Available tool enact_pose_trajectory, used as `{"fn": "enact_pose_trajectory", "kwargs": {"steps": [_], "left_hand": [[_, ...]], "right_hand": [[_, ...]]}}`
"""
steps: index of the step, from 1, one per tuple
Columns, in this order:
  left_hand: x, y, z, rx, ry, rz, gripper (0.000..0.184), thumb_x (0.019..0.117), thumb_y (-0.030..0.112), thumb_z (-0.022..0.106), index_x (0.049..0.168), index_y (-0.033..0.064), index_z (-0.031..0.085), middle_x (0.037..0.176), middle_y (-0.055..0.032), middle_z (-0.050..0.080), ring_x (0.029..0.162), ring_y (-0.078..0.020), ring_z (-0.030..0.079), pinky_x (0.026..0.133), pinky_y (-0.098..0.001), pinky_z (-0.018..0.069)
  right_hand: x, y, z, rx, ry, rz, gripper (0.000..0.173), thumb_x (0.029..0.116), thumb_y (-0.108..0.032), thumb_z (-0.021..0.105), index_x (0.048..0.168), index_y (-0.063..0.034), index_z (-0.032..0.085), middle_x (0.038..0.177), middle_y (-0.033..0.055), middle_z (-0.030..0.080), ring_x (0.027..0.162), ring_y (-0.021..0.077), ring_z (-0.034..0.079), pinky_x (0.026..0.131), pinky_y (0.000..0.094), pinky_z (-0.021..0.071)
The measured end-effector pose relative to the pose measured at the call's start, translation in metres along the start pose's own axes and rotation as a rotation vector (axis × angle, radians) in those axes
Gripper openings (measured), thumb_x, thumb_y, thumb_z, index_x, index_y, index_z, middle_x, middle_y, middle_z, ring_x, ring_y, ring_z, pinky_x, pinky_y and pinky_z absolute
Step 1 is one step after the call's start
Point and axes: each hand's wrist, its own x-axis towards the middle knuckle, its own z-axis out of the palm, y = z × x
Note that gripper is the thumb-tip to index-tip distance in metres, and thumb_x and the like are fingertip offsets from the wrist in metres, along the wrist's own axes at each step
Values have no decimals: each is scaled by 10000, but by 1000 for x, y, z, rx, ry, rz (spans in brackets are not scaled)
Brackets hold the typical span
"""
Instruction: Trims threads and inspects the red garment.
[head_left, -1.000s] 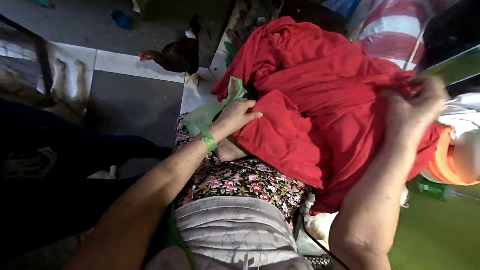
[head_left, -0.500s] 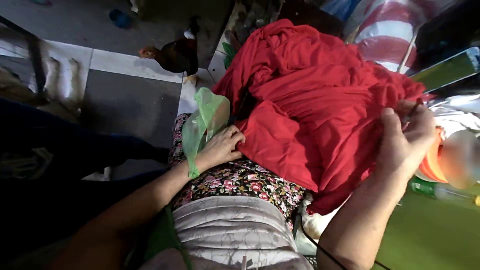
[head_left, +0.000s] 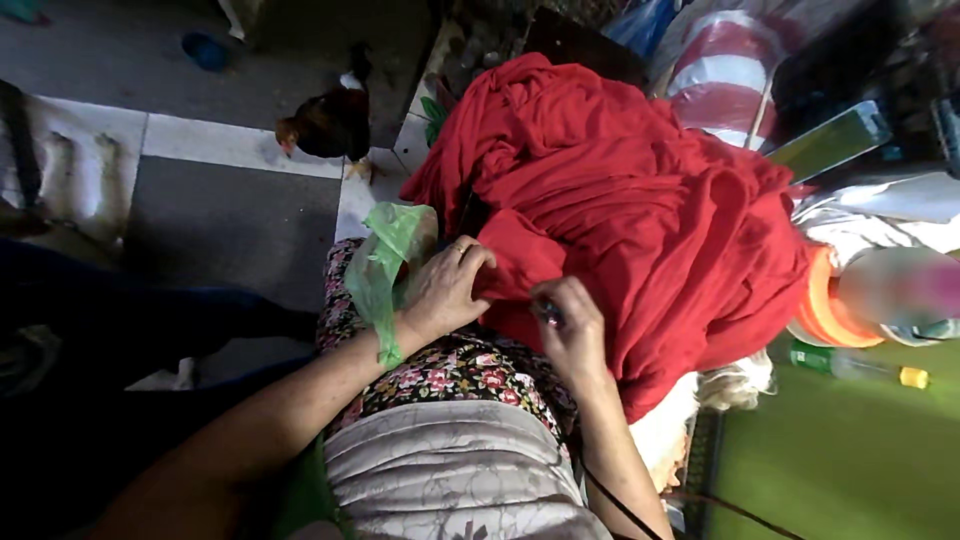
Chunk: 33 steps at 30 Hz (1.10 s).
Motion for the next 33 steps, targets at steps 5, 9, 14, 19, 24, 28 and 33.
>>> {"fn": "enact_pose_trajectory", "kwargs": {"steps": [5, 9, 14, 19, 24, 28, 33], "left_hand": [[-4, 2, 5, -259, -216, -341, 395, 927, -27, 647, 1303, -58, 529, 1124, -226, 683, 1010, -346, 690, 886, -544, 552], [-13, -8, 2, -675, -374, -524, 436, 973, -59, 564, 1390, 43, 488, 1068, -119, 693, 884, -166, 677, 755, -366, 575], [-11, -4, -6, -1083, -470, -584, 626, 847, -98, 586, 1428, 114, 488, 1256, -85, 616, 955, -123, 655, 734, -265, 574], [-5, 3, -8, -996, -405, -598, 483, 921, -70, 598, 1381, 60, 526, 1194, -101, 665, 945, -139, 687, 779, -303, 598], [-6, 0, -1, -435, -329, -461, 491, 892, -21, 724, 1351, 70, 573, 1176, -150, 675, 898, -236, 696, 752, -410, 597], [-3, 5, -6, -108, -121, -302, 250, 943, 67, 690, 1186, 8, 685, 1223, -218, 622, 1004, -307, 662, 872, -454, 565], [2, -5, 11, -259, -203, 17, 163, 963, 103, 646, 1033, 27, 772, 1020, -148, 708, 969, -246, 683, 889, -410, 561]], "right_hand": [[-20, 9, -24, -139, 99, 70, 150, 829, 83, 625, 944, 58, 718, 1012, 205, 660, 813, 226, 673, 699, 314, 581], [-46, 16, -7, -158, -43, 164, 186, 806, 130, 612, 943, 67, 720, 1056, 221, 690, 840, 291, 721, 712, 400, 617], [-47, 18, -9, -76, -23, 164, 190, 786, 127, 619, 930, 71, 729, 1041, 204, 698, 915, 271, 706, 796, 359, 597], [-38, 11, -16, -9, -66, 185, 250, 874, -23, 663, 1113, 41, 694, 1121, 188, 691, 952, 256, 705, 805, 410, 598], [-10, -2, -12, 184, -107, 260, 296, 901, -20, 627, 1195, 13, 635, 1053, 123, 692, 874, 141, 675, 750, 304, 576], [-2, 11, 3, 140, -219, 418, 288, 927, 25, 621, 1214, 39, 604, 975, 165, 709, 805, 245, 690, 720, 434, 576], [2, 13, -4, 231, -207, 522, 249, 955, -7, 606, 1202, 26, 599, 959, 129, 690, 784, 163, 656, 707, 352, 555]]}}
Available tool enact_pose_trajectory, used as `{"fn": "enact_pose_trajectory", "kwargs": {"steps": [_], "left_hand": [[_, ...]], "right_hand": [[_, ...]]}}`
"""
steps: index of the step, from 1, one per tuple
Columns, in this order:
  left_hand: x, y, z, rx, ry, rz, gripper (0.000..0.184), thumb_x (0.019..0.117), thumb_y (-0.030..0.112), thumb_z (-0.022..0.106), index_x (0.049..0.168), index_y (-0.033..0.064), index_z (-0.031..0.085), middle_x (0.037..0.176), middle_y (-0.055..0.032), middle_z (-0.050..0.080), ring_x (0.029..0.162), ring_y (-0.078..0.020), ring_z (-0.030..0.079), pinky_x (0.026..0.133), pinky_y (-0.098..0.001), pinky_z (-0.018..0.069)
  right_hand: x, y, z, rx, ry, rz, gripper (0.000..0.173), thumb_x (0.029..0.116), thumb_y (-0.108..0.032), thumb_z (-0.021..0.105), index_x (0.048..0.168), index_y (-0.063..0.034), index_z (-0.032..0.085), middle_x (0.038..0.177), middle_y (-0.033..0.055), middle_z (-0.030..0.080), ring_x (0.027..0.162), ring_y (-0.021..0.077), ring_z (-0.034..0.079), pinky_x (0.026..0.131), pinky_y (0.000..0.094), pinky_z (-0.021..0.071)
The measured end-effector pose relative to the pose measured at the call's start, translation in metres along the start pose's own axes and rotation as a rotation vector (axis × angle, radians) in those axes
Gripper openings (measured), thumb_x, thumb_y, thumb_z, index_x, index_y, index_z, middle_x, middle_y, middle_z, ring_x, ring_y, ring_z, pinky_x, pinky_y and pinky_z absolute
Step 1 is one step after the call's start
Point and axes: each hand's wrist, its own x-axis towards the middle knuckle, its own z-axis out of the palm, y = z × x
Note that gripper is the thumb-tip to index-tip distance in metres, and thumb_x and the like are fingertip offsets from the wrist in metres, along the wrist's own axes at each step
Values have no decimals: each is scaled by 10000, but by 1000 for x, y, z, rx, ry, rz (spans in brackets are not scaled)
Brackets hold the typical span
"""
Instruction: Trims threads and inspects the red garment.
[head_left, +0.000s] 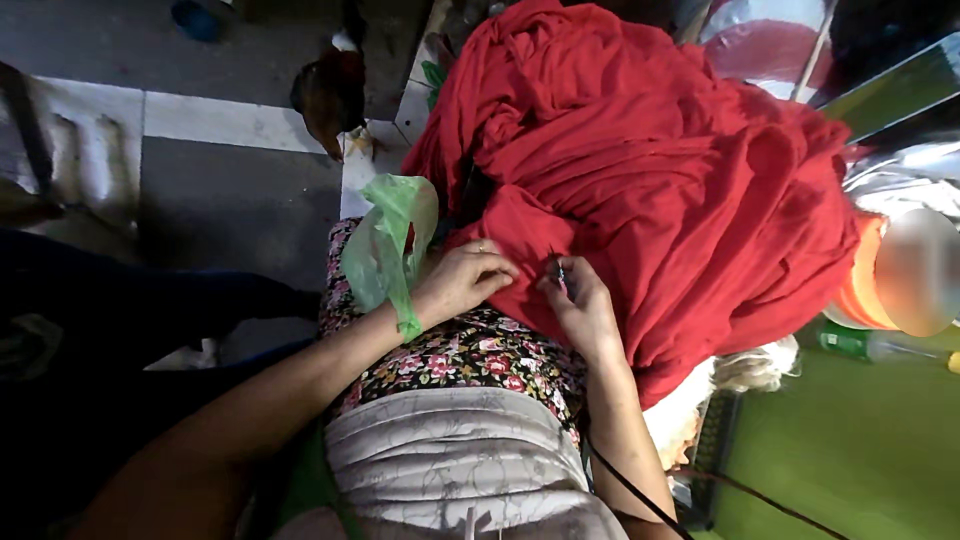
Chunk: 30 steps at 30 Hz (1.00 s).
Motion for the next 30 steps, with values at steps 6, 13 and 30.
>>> {"fn": "enact_pose_trajectory", "kwargs": {"steps": [6, 13, 30], "left_hand": [[1, 38, -16, -383, -346, -580, 304, 1088, 179, 485, 1022, -22, 703, 856, -51, 702, 740, -85, 682, 728, -261, 585], [2, 57, -5, -1241, -295, -1050, 431, 1112, 383, 383, 1195, 6, 576, 955, -75, 733, 882, -160, 745, 838, -291, 608], [-3, 79, -2, -1468, 273, -1094, 178, 1093, 182, 457, 1018, 80, 583, 860, -21, 661, 765, -98, 681, 786, -237, 589]], "right_hand": [[-5, 5, -3, -68, -94, -116, 371, 853, -49, 776, 1186, 36, 636, 1057, 168, 688, 913, 229, 675, 817, 414, 569], [-6, 2, 2, 258, 124, -117, 195, 864, 15, 700, 1049, -19, 649, 899, 20, 674, 773, 48, 636, 696, 227, 555], [-14, 4, 24, 602, 267, -198, 242, 830, 61, 669, 1005, -101, 630, 918, -32, 681, 817, 49, 650, 730, 227, 564]]}}
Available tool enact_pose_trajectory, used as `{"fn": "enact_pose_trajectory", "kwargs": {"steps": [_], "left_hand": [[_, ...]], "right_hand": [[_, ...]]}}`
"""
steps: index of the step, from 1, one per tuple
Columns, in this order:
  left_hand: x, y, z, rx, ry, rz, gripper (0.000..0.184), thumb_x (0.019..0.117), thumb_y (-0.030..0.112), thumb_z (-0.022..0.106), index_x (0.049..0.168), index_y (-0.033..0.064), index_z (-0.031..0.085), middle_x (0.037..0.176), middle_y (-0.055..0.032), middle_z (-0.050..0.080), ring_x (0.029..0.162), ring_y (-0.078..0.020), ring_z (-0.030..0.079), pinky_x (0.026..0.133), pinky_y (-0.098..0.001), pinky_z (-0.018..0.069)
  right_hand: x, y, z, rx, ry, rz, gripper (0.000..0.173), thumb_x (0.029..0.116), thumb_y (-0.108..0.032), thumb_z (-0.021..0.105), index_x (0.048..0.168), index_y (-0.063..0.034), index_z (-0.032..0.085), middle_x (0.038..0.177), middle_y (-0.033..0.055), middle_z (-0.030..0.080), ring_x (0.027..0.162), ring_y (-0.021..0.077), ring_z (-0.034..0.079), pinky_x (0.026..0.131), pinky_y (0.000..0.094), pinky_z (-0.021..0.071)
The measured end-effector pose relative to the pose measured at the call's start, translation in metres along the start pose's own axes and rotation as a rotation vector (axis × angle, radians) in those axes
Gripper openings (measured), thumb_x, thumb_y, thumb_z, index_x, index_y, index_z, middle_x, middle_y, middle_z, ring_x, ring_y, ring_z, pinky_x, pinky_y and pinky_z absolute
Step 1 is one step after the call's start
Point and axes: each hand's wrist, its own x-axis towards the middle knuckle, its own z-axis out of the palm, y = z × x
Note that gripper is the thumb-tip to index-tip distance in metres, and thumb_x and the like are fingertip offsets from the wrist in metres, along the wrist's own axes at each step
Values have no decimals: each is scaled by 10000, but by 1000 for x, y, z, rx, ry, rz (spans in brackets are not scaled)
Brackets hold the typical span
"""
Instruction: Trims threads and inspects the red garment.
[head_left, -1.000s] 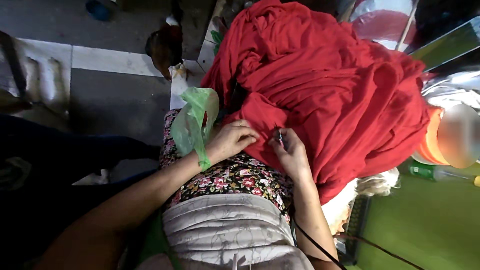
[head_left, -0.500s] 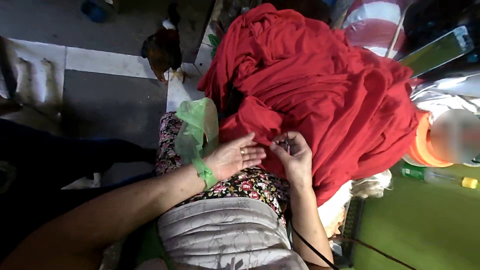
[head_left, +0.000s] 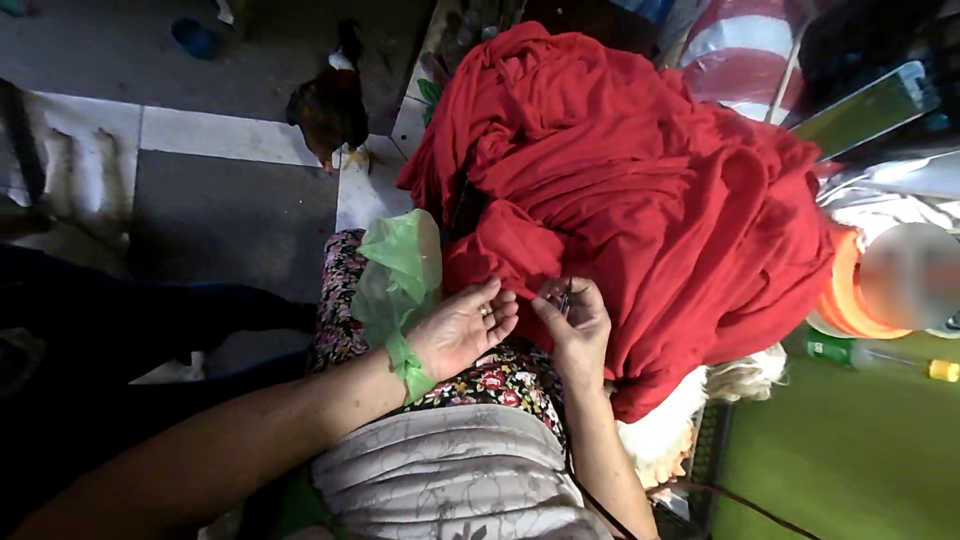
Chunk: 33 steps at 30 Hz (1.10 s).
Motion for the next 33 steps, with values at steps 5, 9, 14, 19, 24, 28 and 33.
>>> {"fn": "enact_pose_trajectory", "kwargs": {"steps": [5, 9, 14, 19, 24, 28, 33], "left_hand": [[-10, 2, -6, 52, 164, 9, 225, 1067, 145, 522, 1248, 12, 532, 1054, -92, 676, 930, -155, 711, 843, -279, 592], [-9, 2, -7, 102, 174, 186, 207, 1058, 107, 530, 1232, -3, 547, 1051, -102, 692, 933, -170, 713, 866, -303, 588], [2, 0, -7, 122, 133, 325, 249, 1050, 72, 529, 1293, 19, 535, 1033, -82, 676, 887, -170, 701, 845, -333, 594], [3, -1, -4, 226, 70, 339, 229, 1068, 84, 492, 1285, 64, 560, 1042, -70, 685, 896, -162, 704, 833, -328, 595], [2, -1, -2, 240, 56, 343, 249, 1056, 45, 495, 1291, 64, 577, 1041, -60, 684, 884, -146, 694, 829, -309, 588], [2, -1, -1, 241, 29, 349, 275, 1054, 24, 484, 1318, 55, 554, 1032, -64, 686, 869, -143, 700, 826, -304, 591], [2, -3, -2, 312, 8, 376, 314, 1034, -19, 499, 1346, 10, 521, 1056, -84, 676, 887, -155, 703, 855, -317, 592]], "right_hand": [[-5, 4, 8, -67, 24, -76, 233, 832, 70, 671, 1009, -74, 627, 949, -32, 680, 865, 39, 659, 775, 224, 577], [-9, 5, 9, -138, -120, -74, 220, 852, 16, 695, 1055, -8, 613, 946, 2, 683, 831, 25, 644, 768, 211, 566], [-18, 2, 4, -199, -199, -5, 311, 961, -81, 605, 1232, 59, 546, 1049, 65, 685, 943, 46, 660, 833, 223, 563], [-24, -2, -6, -199, -137, 25, 285, 936, -58, 622, 1193, 55, 572, 1029, 64, 700, 940, 49, 674, 847, 233, 572], [-24, -1, -7, -217, -163, 56, 283, 927, -61, 644, 1177, 70, 617, 1065, 93, 696, 978, 40, 664, 886, 216, 557], [-21, -1, -5, -190, -186, 50, 267, 924, -56, 639, 1162, 62, 625, 1043, 78, 700, 953, 31, 667, 866, 208, 560], [-21, -1, -2, -174, -179, 35, 265, 928, -43, 629, 1167, 72, 619, 1030, 79, 695, 942, 17, 659, 859, 189, 551]]}}
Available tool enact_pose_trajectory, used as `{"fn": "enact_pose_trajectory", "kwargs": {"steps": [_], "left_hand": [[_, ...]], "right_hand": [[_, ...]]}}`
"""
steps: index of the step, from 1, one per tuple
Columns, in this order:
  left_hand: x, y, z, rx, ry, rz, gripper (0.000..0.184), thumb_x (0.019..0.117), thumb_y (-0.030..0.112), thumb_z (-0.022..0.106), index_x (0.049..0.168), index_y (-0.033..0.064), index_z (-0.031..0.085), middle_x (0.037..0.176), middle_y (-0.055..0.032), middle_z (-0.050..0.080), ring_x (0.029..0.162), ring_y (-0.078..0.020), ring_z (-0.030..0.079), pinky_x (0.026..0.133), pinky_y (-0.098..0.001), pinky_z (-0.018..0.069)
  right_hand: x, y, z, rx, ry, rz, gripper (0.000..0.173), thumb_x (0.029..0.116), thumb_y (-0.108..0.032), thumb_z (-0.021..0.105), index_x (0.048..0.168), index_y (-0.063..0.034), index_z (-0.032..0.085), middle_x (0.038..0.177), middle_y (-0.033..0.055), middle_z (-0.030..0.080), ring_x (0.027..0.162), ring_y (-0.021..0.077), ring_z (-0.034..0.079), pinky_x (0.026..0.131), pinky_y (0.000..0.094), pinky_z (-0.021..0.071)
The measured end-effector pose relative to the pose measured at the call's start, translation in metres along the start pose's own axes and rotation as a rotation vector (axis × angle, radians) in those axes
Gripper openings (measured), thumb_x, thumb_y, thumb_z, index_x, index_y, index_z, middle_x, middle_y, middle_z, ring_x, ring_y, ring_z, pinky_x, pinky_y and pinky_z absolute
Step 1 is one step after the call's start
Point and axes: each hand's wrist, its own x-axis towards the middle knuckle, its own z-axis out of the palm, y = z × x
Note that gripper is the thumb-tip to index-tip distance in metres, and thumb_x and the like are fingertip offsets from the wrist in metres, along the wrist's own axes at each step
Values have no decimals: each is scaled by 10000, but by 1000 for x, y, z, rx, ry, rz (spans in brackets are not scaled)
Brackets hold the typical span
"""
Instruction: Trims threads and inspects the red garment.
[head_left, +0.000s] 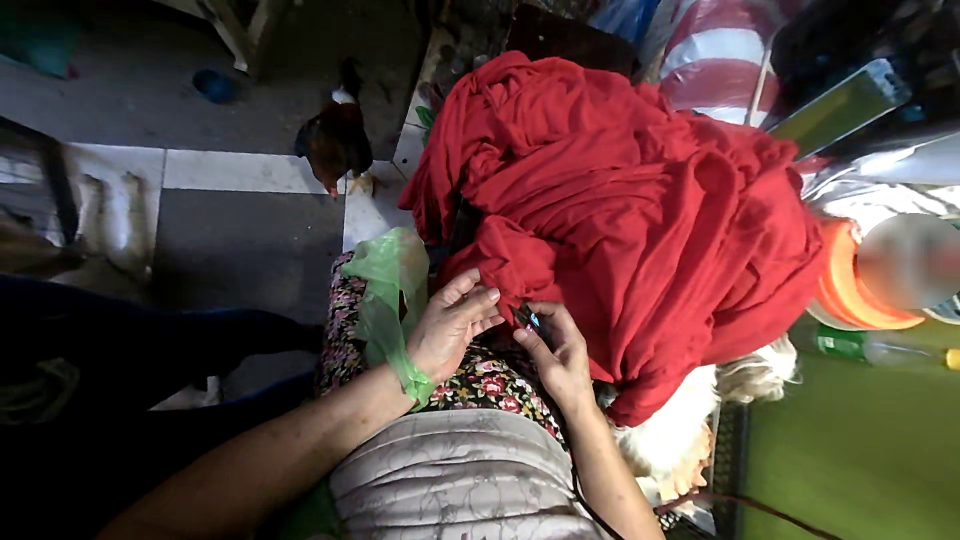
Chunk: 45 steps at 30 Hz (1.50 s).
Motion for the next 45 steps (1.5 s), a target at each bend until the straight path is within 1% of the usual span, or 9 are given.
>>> {"fn": "enact_pose_trajectory", "kwargs": {"steps": [3, 13, 18, 20, 23, 25, 27, 33, 45], "left_hand": [[1, -1, -1, 39, -26, 37, 332, 1020, -40, 509, 1351, -14, 512, 1089, -99, 665, 913, -165, 701, 874, -326, 591], [-1, -3, -4, 178, -49, 139, 324, 984, -32, 584, 1307, -47, 560, 1064, -104, 690, 920, -156, 711, 868, -318, 601], [-3, -2, -2, 199, -42, 141, 324, 952, -73, 609, 1273, -61, 567, 1030, -94, 681, 888, -148, 710, 836, -302, 607], [-2, -2, -2, 197, -31, 147, 299, 932, -88, 628, 1227, -54, 592, 995, -87, 679, 873, -152, 709, 826, -306, 611], [-2, -1, -2, 189, -8, 173, 263, 911, -97, 645, 1166, -36, 618, 921, -54, 674, 832, -133, 700, 806, -294, 609], [-2, -1, -2, 205, -2, 199, 256, 898, -92, 665, 1143, -34, 622, 885, -37, 669, 817, -114, 691, 799, -285, 606], [-2, -4, -4, 246, -6, 235, 260, 880, -70, 694, 1130, -28, 638, 869, -27, 682, 811, -100, 688, 790, -280, 602], [-2, -6, -5, 417, -18, 300, 321, 871, -31, 728, 1179, -22, 636, 885, 0, 696, 787, -56, 684, 743, -232, 590], [-4, -3, -3, 493, -25, 316, 301, 875, -25, 729, 1163, -12, 642, 884, 13, 703, 792, -30, 679, 736, -207, 577]], "right_hand": [[2, 1, 0, -14, -2, -14, 269, 936, -51, 626, 1176, 71, 620, 1020, 78, 702, 926, 16, 663, 852, 190, 552], [4, 5, 1, -10, -6, -90, 214, 959, -32, 592, 1137, 79, 636, 1002, 64, 714, 915, 4, 671, 853, 195, 564], [4, 1, 2, 67, 16, -35, 174, 956, 0, 559, 1107, 57, 627, 920, 9, 710, 851, -7, 667, 795, 189, 564], [4, 0, 3, 126, 30, -11, 166, 958, 5, 549, 1112, 23, 610, 890, -32, 701, 797, -25, 646, 727, 168, 539], [3, 0, 0, 168, 7, 3, 220, 963, -25, 545, 1178, 11, 571, 945, -33, 681, 778, -32, 608, 666, 147, 496], [1, 1, -2, 151, -11, -11, 243, 961, -44, 556, 1194, 23, 557, 980, -16, 680, 816, -20, 618, 684, 154, 505], [0, 1, -3, 120, -23, -24, 239, 960, -49, 571, 1183, 36, 564, 990, -6, 686, 871, -13, 639, 748, 167, 533], [2, 1, 0, 36, -27, -59, 258, 950, -40, 598, 1179, 76, 588, 1001, 43, 707, 920, -9, 660, 843, 183, 554], [5, 5, 0, -18, -16, -143, 239, 954, -41, 603, 1154, 89, 623, 989, 59, 715, 905, -7, 666, 840, 189, 562]]}}
